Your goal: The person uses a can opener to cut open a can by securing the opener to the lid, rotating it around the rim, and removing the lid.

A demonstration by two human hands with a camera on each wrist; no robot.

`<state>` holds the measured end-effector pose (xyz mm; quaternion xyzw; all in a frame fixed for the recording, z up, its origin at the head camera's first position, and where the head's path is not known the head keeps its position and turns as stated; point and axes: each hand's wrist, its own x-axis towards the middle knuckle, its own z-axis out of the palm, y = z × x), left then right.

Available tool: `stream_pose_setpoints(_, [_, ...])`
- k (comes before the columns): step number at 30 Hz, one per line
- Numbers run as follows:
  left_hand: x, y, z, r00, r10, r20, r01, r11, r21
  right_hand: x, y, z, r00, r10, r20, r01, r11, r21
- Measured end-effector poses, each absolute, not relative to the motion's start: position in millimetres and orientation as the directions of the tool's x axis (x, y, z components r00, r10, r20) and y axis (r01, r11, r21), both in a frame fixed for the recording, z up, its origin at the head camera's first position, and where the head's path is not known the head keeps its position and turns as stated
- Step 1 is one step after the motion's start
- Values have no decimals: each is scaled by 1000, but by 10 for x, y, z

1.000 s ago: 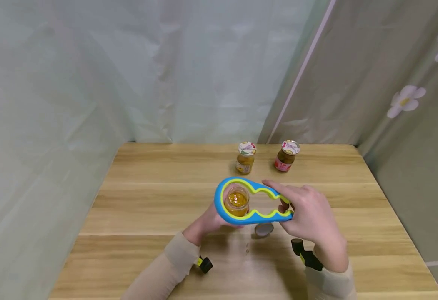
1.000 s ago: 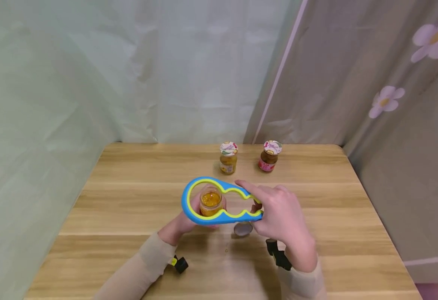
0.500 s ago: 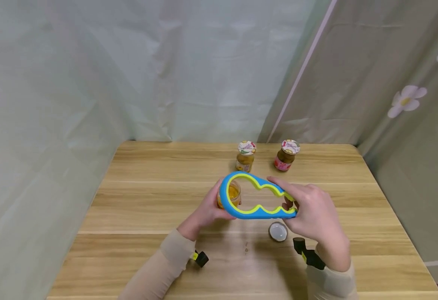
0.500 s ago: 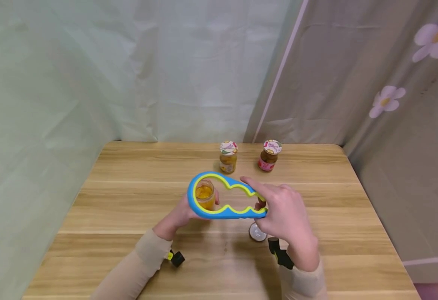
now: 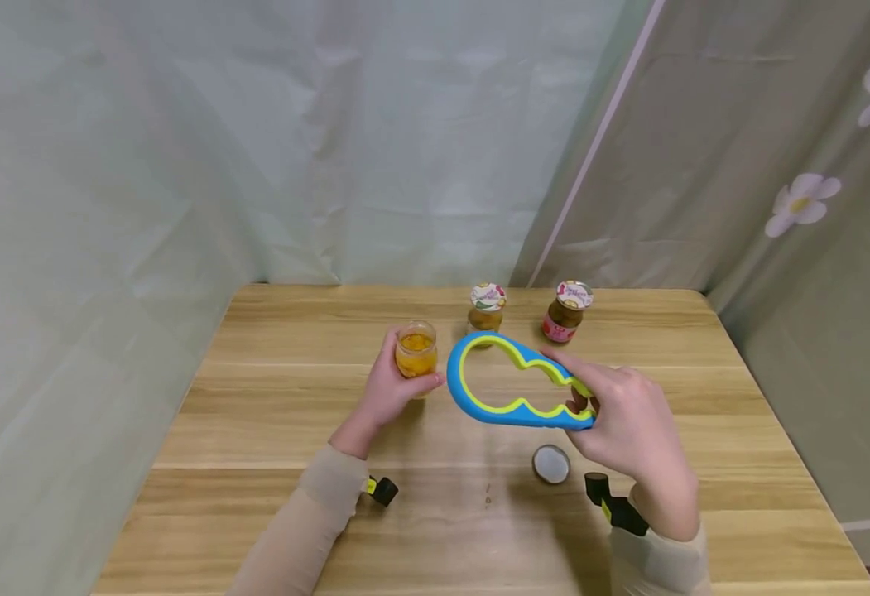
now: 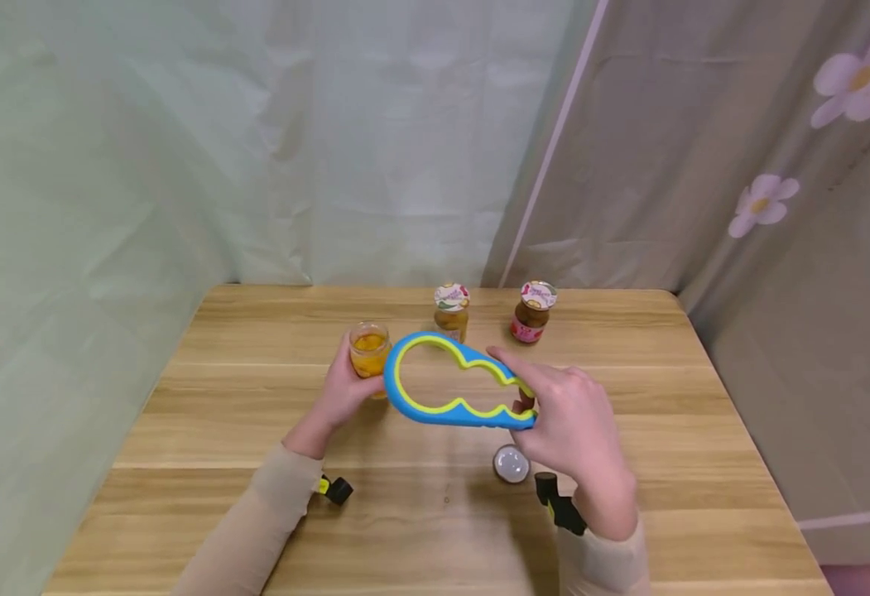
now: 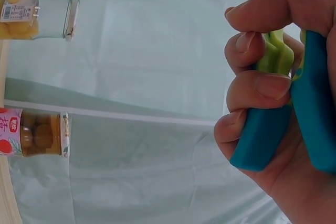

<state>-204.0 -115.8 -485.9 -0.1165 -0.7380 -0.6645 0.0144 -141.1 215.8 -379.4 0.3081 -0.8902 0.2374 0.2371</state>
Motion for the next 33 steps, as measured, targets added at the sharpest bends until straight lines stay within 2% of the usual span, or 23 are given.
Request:
stream_pose_setpoints(3, [-2167, -1232, -4911, -992, 54, 115, 122, 146, 982, -1415, 2171, -3790, -703, -430, 566, -653, 706, -275])
stream_pose_setpoints(7, [-2327, -1347, -5012, -994, -53, 98, 85, 206, 975, -1417, 2178, -3807, -707, -426, 564, -646, 713, -273])
stream_pose_setpoints(14, [-2547, -1495, -5127, -980, -176, 98, 76, 128, 989, -1442, 2193, -3811, -726, -408, 553, -616, 744, -259])
stream_pose_setpoints(22, [-2635, -1583, -5208, -964, -236, 126, 86, 171, 982, -1428, 2196, -3834, -750, -401, 525, -595, 755, -273])
stream_pose_setpoints(33, [-2694, -1624, -5218, -964, -242, 107, 67, 167, 984, -1429, 2195, -3834, -760, -400, 513, -587, 760, -277])
